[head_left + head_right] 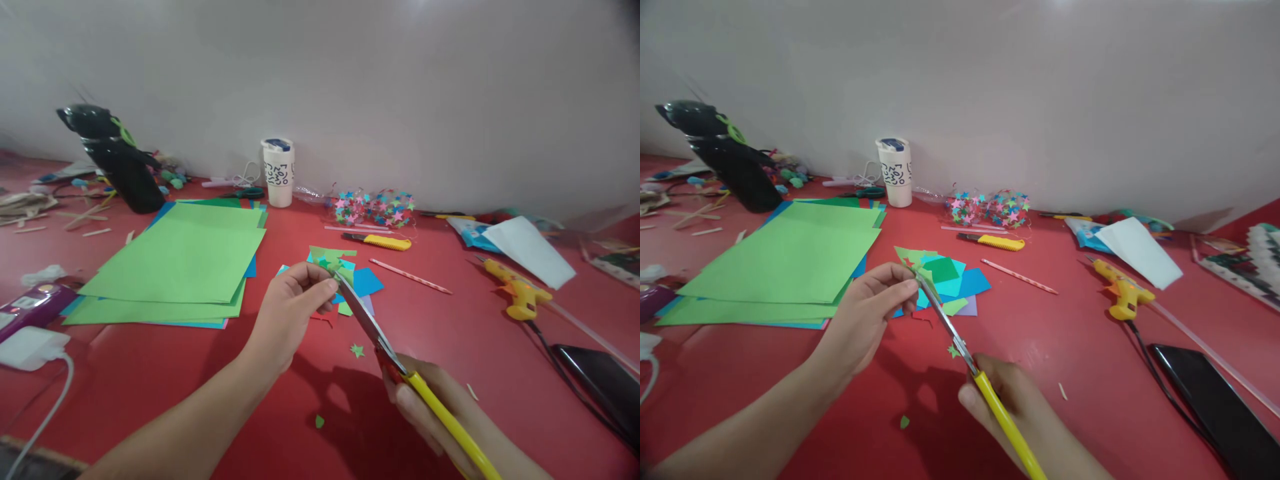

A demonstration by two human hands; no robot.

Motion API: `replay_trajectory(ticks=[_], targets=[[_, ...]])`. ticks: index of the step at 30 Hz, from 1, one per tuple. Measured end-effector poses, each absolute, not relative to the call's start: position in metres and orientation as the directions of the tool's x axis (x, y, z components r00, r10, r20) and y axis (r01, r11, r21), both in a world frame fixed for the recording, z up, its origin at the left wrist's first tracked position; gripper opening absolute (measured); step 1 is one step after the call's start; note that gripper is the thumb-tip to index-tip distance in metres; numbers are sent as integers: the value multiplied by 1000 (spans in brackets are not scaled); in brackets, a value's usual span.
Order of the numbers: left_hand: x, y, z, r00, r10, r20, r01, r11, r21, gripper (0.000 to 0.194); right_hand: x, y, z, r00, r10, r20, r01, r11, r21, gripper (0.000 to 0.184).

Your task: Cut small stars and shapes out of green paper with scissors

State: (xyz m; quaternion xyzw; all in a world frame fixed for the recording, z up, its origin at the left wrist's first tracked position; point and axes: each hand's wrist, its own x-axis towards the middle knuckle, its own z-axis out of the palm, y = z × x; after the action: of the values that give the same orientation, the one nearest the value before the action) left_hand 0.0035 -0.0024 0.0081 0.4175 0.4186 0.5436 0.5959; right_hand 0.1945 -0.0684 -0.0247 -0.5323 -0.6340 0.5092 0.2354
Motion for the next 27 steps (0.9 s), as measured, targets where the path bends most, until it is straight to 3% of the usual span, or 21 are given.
replay_trajectory(ticks=[19, 27], targets=[[2, -2, 9, 96, 995, -6, -277, 33, 960, 9, 189, -75, -20, -212, 940, -267, 405, -164, -899, 56], [2, -3, 8, -68, 995, 69, -92, -75, 993, 7, 190, -72, -20, -222, 950, -221, 460, -98, -882, 56]])
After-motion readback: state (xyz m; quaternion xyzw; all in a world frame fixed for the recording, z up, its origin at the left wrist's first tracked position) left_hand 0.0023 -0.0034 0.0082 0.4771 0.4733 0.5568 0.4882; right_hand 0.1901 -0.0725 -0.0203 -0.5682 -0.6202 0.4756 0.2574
